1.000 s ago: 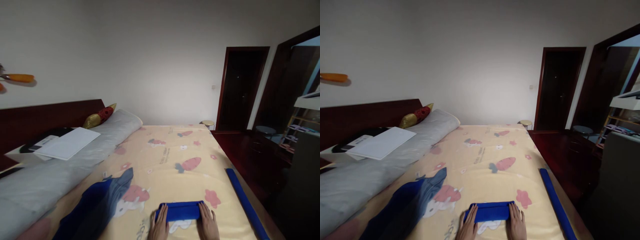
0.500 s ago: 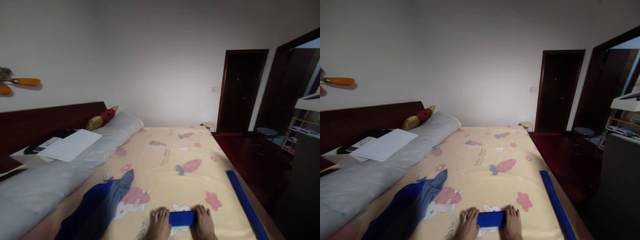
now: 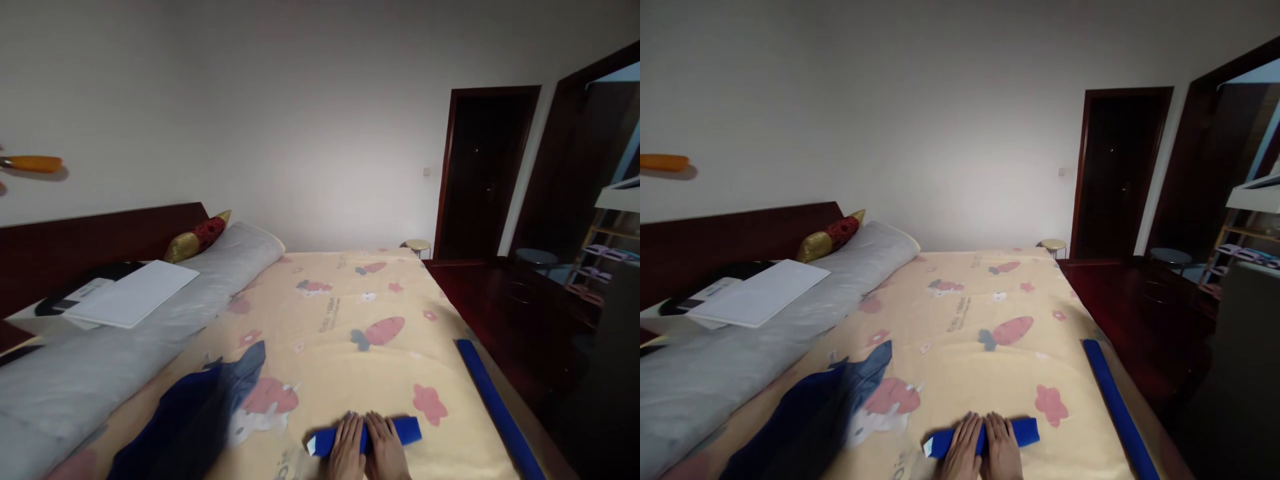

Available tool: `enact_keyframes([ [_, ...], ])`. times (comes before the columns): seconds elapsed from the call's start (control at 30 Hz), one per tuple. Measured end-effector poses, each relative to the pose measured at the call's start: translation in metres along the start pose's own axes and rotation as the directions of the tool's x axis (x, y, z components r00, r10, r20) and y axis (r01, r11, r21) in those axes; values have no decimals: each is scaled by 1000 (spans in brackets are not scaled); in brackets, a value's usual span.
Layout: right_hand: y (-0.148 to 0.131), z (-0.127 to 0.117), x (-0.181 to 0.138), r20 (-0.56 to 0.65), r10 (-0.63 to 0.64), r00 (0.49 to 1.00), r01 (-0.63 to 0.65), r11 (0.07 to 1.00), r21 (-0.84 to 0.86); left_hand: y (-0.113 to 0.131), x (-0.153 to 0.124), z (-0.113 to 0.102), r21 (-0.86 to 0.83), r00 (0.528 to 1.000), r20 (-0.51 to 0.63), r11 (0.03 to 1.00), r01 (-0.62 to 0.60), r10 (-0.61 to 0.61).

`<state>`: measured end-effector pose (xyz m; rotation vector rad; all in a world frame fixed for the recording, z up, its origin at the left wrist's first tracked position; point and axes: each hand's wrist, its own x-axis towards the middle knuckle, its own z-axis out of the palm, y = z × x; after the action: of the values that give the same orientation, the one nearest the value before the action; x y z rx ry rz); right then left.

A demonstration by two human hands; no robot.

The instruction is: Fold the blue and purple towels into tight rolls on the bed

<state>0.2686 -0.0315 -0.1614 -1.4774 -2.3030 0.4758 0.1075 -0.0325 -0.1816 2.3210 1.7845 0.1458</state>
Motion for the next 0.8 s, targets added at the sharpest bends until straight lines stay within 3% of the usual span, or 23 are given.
enact_keyframes([
  [0.53, 17, 16, -3, 10, -103, 995, 103, 995, 0, 3, 0, 4, -12, 1000, 7, 1000, -3, 3],
  [0.67, 25, 25, -1, -34, -137, 990, 135, 989, -54, 1, -2, -6, 31, 998, 39, 999, -41, 40],
  [0.8, 48, 25, -5, -154, -230, 961, 201, 962, -182, -18, -11, -22, 94, 993, 19, 988, -119, 118],
])
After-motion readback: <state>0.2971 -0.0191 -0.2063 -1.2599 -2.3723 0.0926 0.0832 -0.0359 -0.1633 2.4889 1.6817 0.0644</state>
